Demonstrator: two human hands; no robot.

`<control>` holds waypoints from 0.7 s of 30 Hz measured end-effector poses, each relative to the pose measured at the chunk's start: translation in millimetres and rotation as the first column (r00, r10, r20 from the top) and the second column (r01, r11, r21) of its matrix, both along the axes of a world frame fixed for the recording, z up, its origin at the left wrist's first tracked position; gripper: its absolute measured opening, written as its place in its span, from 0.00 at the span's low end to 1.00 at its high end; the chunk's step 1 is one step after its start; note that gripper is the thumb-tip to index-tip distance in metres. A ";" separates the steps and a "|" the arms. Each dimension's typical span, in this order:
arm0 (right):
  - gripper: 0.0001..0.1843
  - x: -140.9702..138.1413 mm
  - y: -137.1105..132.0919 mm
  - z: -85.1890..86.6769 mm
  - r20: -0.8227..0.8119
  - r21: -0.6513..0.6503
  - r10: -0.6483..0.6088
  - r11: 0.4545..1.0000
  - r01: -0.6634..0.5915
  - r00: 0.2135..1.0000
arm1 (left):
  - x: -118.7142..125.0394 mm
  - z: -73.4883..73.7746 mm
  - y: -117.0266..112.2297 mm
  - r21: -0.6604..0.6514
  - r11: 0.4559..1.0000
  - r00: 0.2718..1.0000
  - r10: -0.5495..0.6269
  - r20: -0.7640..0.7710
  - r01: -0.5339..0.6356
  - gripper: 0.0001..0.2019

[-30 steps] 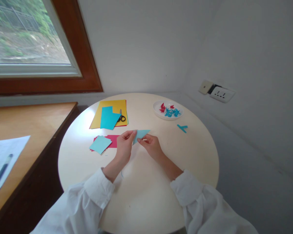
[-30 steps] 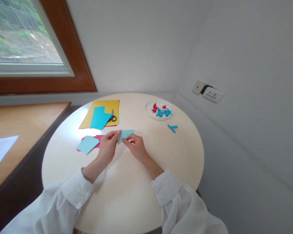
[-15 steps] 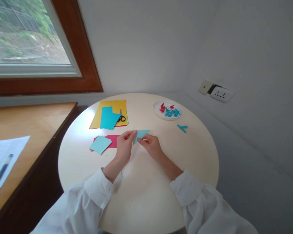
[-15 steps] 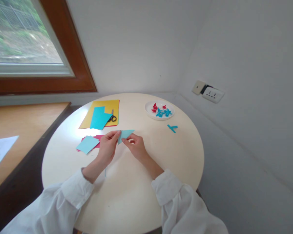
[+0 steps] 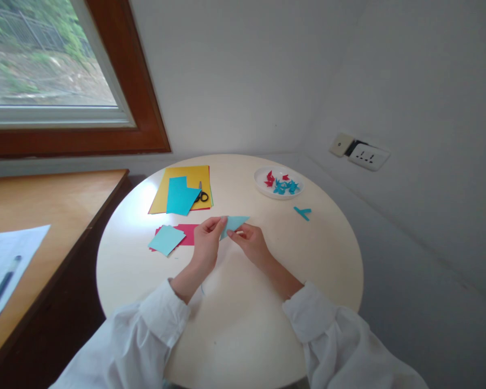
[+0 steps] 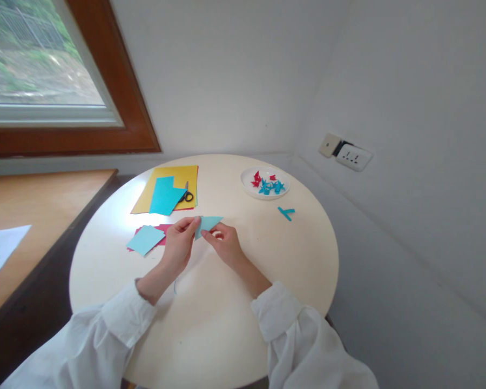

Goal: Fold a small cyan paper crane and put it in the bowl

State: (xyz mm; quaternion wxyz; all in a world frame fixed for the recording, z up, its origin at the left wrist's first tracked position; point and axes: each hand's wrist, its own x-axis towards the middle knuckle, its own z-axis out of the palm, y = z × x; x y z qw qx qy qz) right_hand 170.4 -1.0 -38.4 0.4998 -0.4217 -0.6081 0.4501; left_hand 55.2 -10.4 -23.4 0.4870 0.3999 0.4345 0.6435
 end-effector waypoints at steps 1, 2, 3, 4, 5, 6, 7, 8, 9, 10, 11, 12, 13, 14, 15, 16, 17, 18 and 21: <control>0.10 -0.1 0.0 -0.1 -0.001 0.003 0.003 1.000 -0.003 1.000 | 0.1 0.0 -0.1 0.002 1.000 1.000 -0.002 0.001 0.002 0.10; 0.10 -0.1 0.1 -0.4 -0.004 0.007 0.003 1.000 -0.003 1.000 | 0.2 0.1 -0.2 0.002 1.000 1.000 -0.005 0.003 0.005 0.10; 0.10 -0.2 0.3 -0.8 -0.008 0.010 0.003 1.000 -0.003 1.000 | 0.2 0.3 -0.3 -0.001 1.000 1.000 -0.007 0.008 0.007 0.10; 0.10 -0.2 0.5 -1.3 -0.011 0.012 0.004 1.000 -0.003 1.000 | 0.3 0.5 -0.5 -0.005 1.000 1.000 -0.008 0.014 0.008 0.10; 0.10 -0.3 0.7 -1.8 -0.011 0.012 0.004 1.000 -0.004 1.000 | 0.4 0.8 -0.6 -0.009 1.000 1.000 -0.009 0.022 0.009 0.10; 0.10 -0.3 0.9 -2.2 -0.009 0.010 0.005 1.000 -0.005 1.000 | 0.5 1.1 -0.7 -0.014 1.000 0.999 -0.009 0.031 0.010 0.10; 0.10 -0.3 1.1 -2.6 -0.005 0.008 0.006 1.000 -0.006 1.000 | 0.6 1.4 -0.8 -0.020 1.000 0.999 -0.010 0.042 0.011 0.10; 0.10 -0.4 1.2 -2.8 0.002 0.005 0.010 1.000 -0.010 1.000 | 0.6 1.6 -0.9 -0.025 1.000 0.999 -0.011 0.053 0.012 0.10; 0.10 -0.4 1.2 -3.0 0.012 0.003 0.015 1.000 -0.015 1.000 | 0.7 1.7 -0.9 -0.031 0.999 0.998 -0.012 0.063 0.014 0.10; 0.10 -0.5 1.3 -3.0 0.021 0.002 0.021 1.000 -0.021 1.000 | 0.7 1.7 -1.0 -0.038 0.999 0.997 -0.014 0.072 0.017 0.10; 0.10 -0.6 1.3 -3.1 0.026 0.001 0.029 1.000 -0.029 0.999 | 0.7 1.6 -1.0 -0.044 0.999 0.997 -0.017 0.082 0.021 0.10; 0.10 -0.7 1.3 -3.1 0.027 0.001 0.038 0.999 -0.038 0.999 | 0.7 1.4 -1.0 -0.049 0.998 0.996 -0.021 0.090 0.025 0.10; 0.10 -0.8 1.4 -3.1 0.025 -0.001 0.043 0.999 -0.043 0.999 | 0.8 1.1 -1.0 -0.051 0.998 0.995 -0.024 0.097 0.029 0.10; 0.10 -0.9 1.5 -3.1 0.021 -0.002 0.043 0.999 -0.043 0.999 | 0.8 0.9 -1.0 -0.053 0.998 0.994 -0.026 0.102 0.032 0.10; 0.10 -1.0 1.5 -3.2 0.018 -0.004 0.041 0.999 -0.041 0.999 | 0.8 0.7 -1.0 -0.053 0.998 0.994 -0.028 0.105 0.033 0.10; 0.10 -1.1 1.6 -3.3 0.016 -0.007 0.041 0.999 -0.040 0.999 | 0.8 0.6 -1.0 -0.053 0.998 0.994 -0.027 0.107 0.033 0.10; 0.10 -1.3 1.6 -3.5 0.016 -0.012 0.041 0.999 -0.040 0.999 | 0.8 0.6 -1.0 -0.054 0.998 0.994 -0.024 0.107 0.030 0.10; 0.10 -1.5 1.6 -3.8 0.017 -0.017 0.043 0.999 -0.043 0.999 | 0.8 0.8 -1.1 -0.056 0.998 0.994 -0.022 0.108 0.028 0.10; 0.10 -2.4 1.4 -4.5 0.020 -0.025 0.053 0.998 -0.052 0.998 | 0.8 1.8 -1.3 -0.060 0.998 0.993 -0.015 0.115 0.022 0.10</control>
